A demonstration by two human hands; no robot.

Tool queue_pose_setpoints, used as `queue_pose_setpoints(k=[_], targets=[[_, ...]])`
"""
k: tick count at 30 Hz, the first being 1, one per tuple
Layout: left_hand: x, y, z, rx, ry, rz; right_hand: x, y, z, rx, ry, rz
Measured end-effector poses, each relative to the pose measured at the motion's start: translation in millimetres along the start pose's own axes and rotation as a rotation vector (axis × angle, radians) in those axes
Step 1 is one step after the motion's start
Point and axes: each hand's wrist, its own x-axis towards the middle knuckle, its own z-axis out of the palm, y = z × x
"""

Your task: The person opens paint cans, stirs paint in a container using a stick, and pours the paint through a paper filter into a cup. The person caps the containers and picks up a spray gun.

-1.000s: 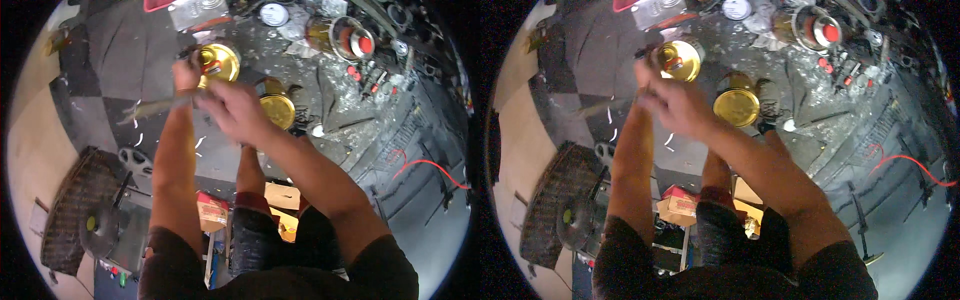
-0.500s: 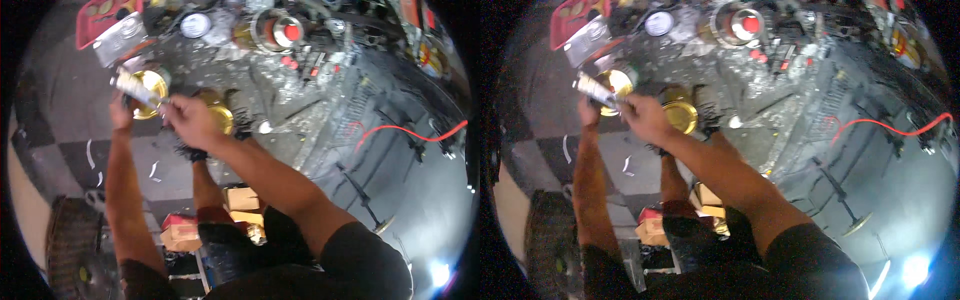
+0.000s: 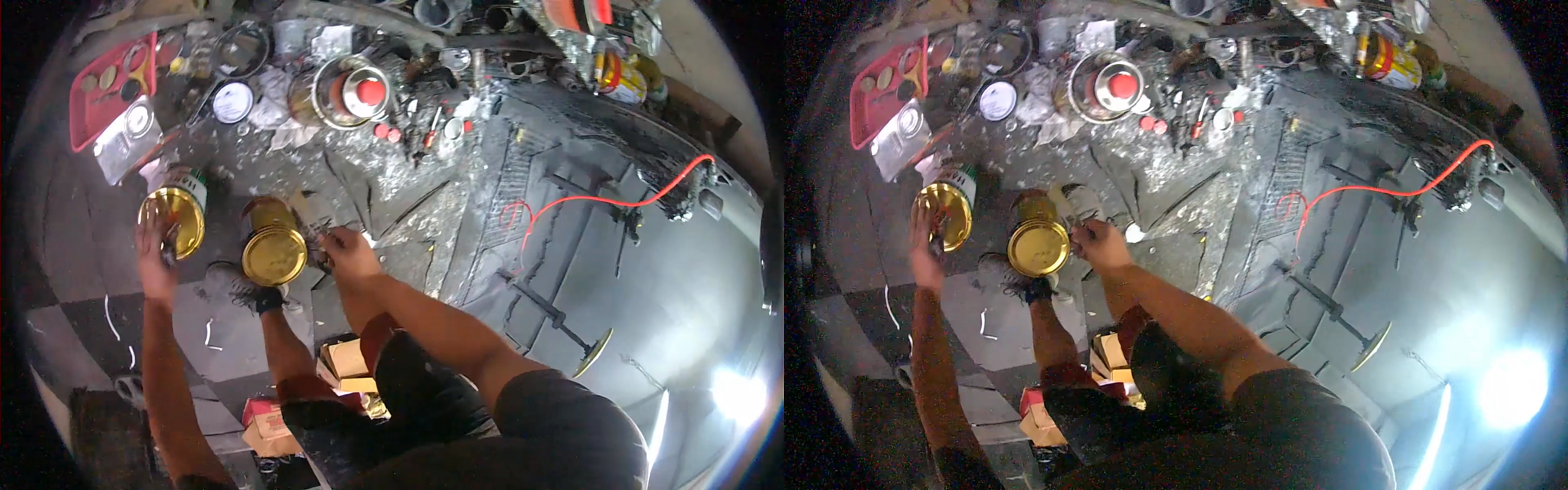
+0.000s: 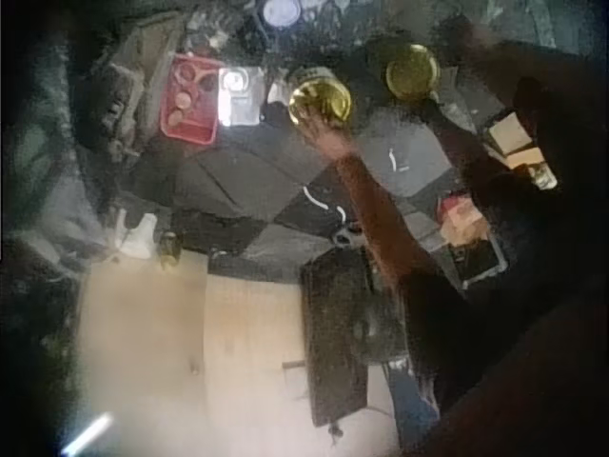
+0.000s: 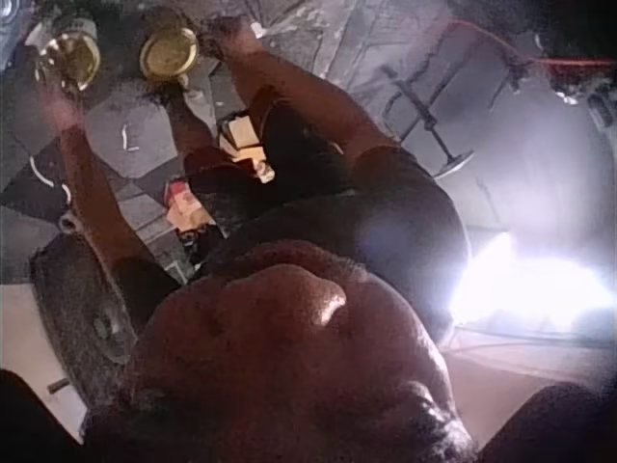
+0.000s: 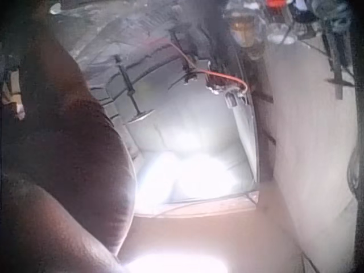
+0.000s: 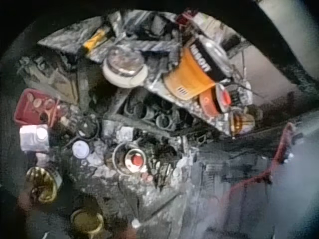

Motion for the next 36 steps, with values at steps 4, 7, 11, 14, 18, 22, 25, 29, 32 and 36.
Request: queue_pose_setpoints(k=[4, 7, 11, 14, 18, 22, 25, 29, 32, 36], targets=[[-37, -29, -10, -0.307, -0.116, -0.320, -18, -13, -3, -0.097, -0.059, -0.079], [-39, 10, -4, -0.378, -0.002, -0.340, -24, -20, -23, -0.103, -0.064, -0.081], [-118, 64, 19, -0.464, -0.128, -0.586, -41, -18, -21, -0.137, -0.203, -0.169], [-111, 168, 45, -0.427, -0.422, -0.523, -48, 12, -28, -0.154, -0.188, -0.233], [-111, 248, 44, -0.678, -0.404, -0.568, -79, 13, -28, 0.157, -0.366, -0.073], [-83, 314, 23, -0.981, -0.472, -0.798, -108, -1, -64, 0.288, -0.454, -0.063], [-50, 359, -10, -0.880, -0.614, -0.737, -122, -25, -100, 0.334, -0.473, 0.076], [-99, 331, 34, -1.549, -0.326, -1.056, -112, -43, -104, 0.213, -0.487, 0.036], [-156, 292, 31, -0.801, -0.464, -0.439, -75, -65, -124, -0.010, -0.346, -0.056], [-209, 311, -6, -0.374, -0.979, -0.693, -48, -82, -189, -0.069, 0.039, -0.229]])
